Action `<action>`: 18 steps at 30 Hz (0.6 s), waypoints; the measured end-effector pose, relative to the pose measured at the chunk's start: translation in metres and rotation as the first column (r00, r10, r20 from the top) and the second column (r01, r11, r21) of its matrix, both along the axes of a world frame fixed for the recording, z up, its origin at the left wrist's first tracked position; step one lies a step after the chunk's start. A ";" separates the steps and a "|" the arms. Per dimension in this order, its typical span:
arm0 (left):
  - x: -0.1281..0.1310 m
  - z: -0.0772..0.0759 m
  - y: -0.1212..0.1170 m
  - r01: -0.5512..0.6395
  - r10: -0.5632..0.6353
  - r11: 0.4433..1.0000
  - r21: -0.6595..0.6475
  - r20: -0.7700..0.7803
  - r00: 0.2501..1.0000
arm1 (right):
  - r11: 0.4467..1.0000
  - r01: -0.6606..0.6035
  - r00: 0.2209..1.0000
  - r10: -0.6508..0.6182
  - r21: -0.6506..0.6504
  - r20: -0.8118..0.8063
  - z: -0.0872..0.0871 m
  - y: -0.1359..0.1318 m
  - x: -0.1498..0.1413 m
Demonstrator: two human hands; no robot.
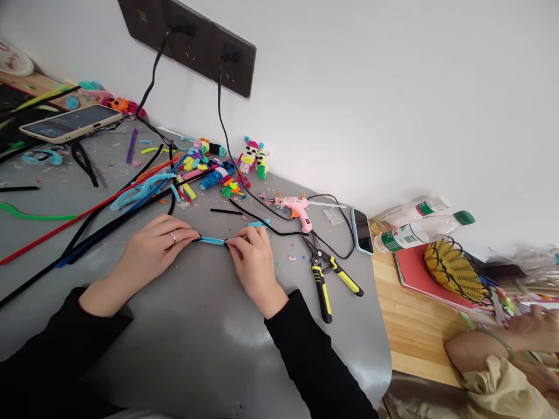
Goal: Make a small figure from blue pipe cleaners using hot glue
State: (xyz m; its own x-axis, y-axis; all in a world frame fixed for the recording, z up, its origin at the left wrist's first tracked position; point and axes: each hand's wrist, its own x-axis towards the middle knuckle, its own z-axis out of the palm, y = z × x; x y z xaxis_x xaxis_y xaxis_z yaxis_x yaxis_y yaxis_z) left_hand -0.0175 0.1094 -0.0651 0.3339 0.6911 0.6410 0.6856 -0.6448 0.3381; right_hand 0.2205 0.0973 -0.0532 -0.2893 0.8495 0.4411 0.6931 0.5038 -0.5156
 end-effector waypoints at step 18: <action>0.005 -0.004 -0.021 0.038 -0.039 0.999 -0.018 -0.071 0.997 | 0.999 -0.003 1.000 0.004 -0.035 0.026 0.000 0.001 0.000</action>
State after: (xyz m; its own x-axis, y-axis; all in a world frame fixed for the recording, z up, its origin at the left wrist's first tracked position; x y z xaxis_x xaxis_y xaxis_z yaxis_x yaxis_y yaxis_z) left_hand -0.0125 0.0881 -0.0689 0.4049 0.6870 0.6034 0.6827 -0.6662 0.3003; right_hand 0.2204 0.0984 -0.0532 -0.3030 0.8634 0.4034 0.7048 0.4880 -0.5150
